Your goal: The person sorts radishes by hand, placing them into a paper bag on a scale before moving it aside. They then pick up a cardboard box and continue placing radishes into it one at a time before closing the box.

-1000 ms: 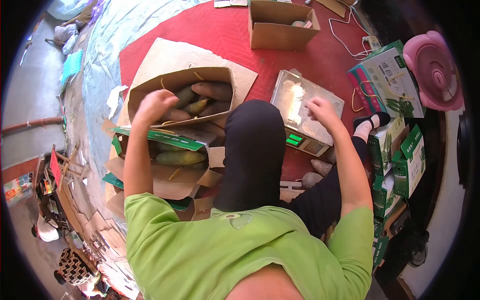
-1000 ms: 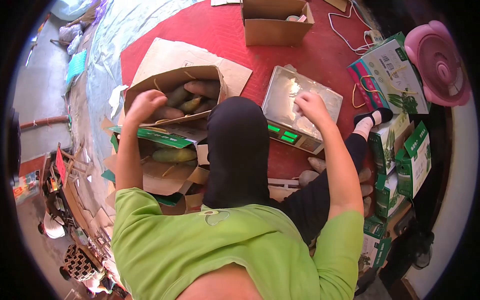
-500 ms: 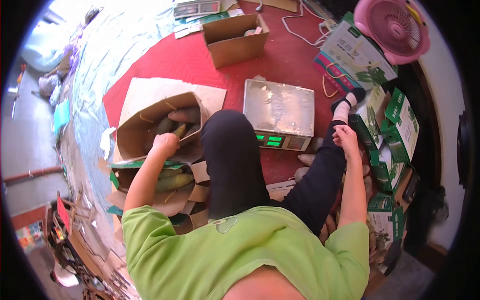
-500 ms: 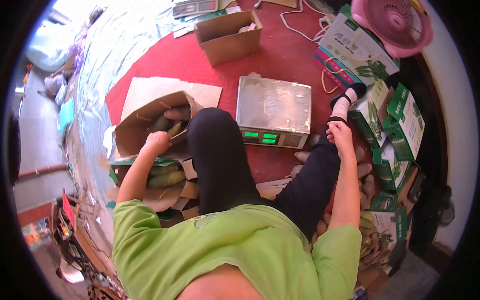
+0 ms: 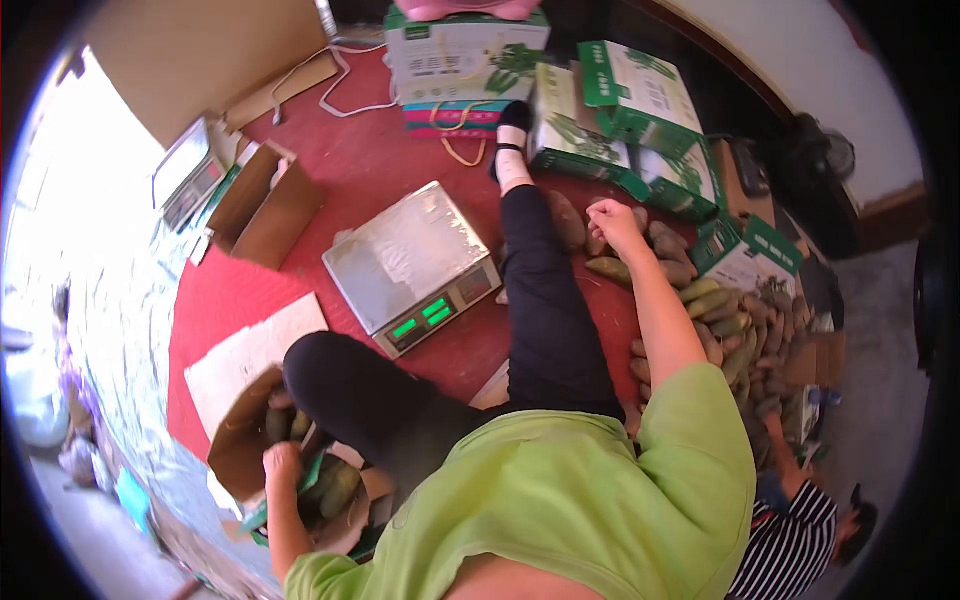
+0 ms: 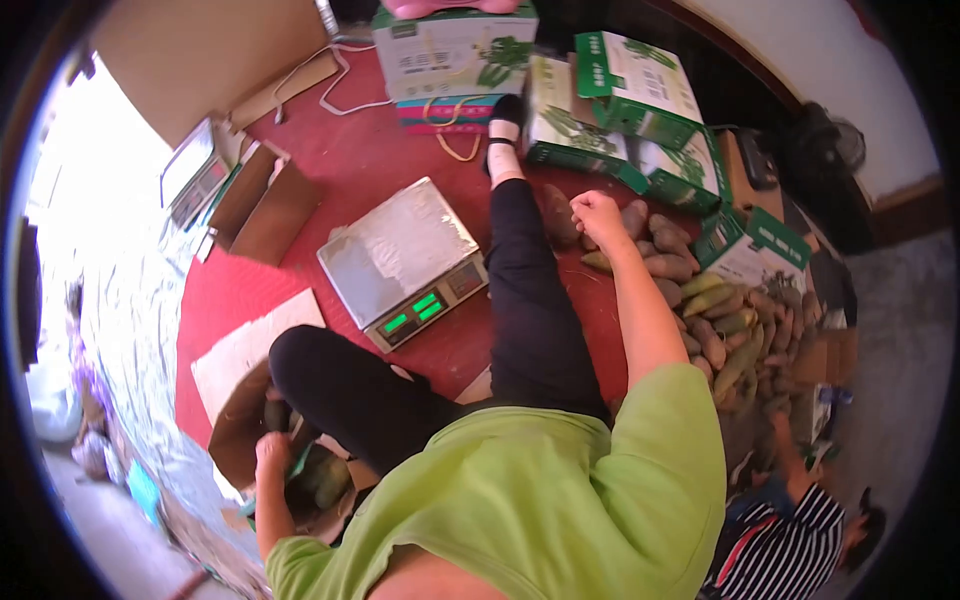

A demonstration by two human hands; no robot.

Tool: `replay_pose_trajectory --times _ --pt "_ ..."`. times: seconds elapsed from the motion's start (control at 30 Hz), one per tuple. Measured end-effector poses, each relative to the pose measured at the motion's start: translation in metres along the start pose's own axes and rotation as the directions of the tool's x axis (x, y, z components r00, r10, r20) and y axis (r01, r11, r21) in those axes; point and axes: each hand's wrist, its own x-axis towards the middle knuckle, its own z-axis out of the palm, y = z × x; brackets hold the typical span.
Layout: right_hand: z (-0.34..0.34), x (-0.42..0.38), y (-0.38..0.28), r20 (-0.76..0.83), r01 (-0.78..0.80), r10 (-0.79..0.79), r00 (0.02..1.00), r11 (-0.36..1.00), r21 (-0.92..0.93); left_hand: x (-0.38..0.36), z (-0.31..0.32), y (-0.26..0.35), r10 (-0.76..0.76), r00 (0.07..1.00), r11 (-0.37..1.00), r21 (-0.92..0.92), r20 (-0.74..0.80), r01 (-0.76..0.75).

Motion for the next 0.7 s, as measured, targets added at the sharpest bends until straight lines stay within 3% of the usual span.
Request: replay_pose_trajectory --times 0.07,0.17,0.23,0.27,0.33,0.37,0.43,0.53,0.6,0.7 --pt "-0.017 -0.005 0.023 -0.056 -0.044 0.043 0.997 0.999 -0.016 -0.018 -0.012 0.005 0.032 0.996 0.999 -0.040 0.078 -0.029" --pt "-0.030 -0.021 0.072 -0.059 -0.180 0.176 0.983 0.981 -0.070 -0.016 0.005 -0.008 -0.068 0.989 0.998 0.006 0.134 0.067" --pt "-0.028 -0.036 0.108 -0.118 -0.224 0.203 0.972 0.950 -0.217 -0.033 -0.022 0.000 -0.101 0.992 0.983 -0.148 0.074 0.111" --pt "-0.027 -0.029 0.160 -0.113 -0.033 -0.013 0.994 0.918 -0.395 -0.042 -0.046 0.007 -0.093 0.993 0.985 -0.137 0.066 0.101" --pt "-0.017 -0.045 0.182 -0.085 -0.192 0.173 0.981 0.918 -0.348 -0.049 -0.096 0.021 -0.245 0.968 0.901 -0.379 -0.043 0.211" --pt "-0.010 -0.049 0.192 -0.051 -0.201 0.198 0.979 0.882 -0.425 -0.045 -0.105 0.021 -0.272 0.933 0.864 -0.486 -0.235 0.130" --pt "0.003 -0.063 0.199 -0.089 -0.307 0.301 0.949 0.830 -0.465 -0.040 -0.141 0.029 -0.264 0.895 0.835 -0.550 -0.359 0.026" --pt "0.015 -0.076 0.209 -0.061 -0.333 0.342 0.938 0.836 -0.436 -0.015 -0.196 0.055 -0.169 0.812 0.760 -0.598 -0.559 -0.254" --pt "0.020 -0.086 0.208 -0.054 -0.336 0.348 0.936 0.835 -0.436 -0.007 -0.245 0.095 -0.108 0.789 0.743 -0.577 -0.605 -0.340" --pt "0.019 -0.093 0.214 -0.025 -0.311 0.341 0.940 0.821 -0.479 0.014 -0.295 0.159 0.109 0.753 0.666 -0.515 -0.648 -0.539"
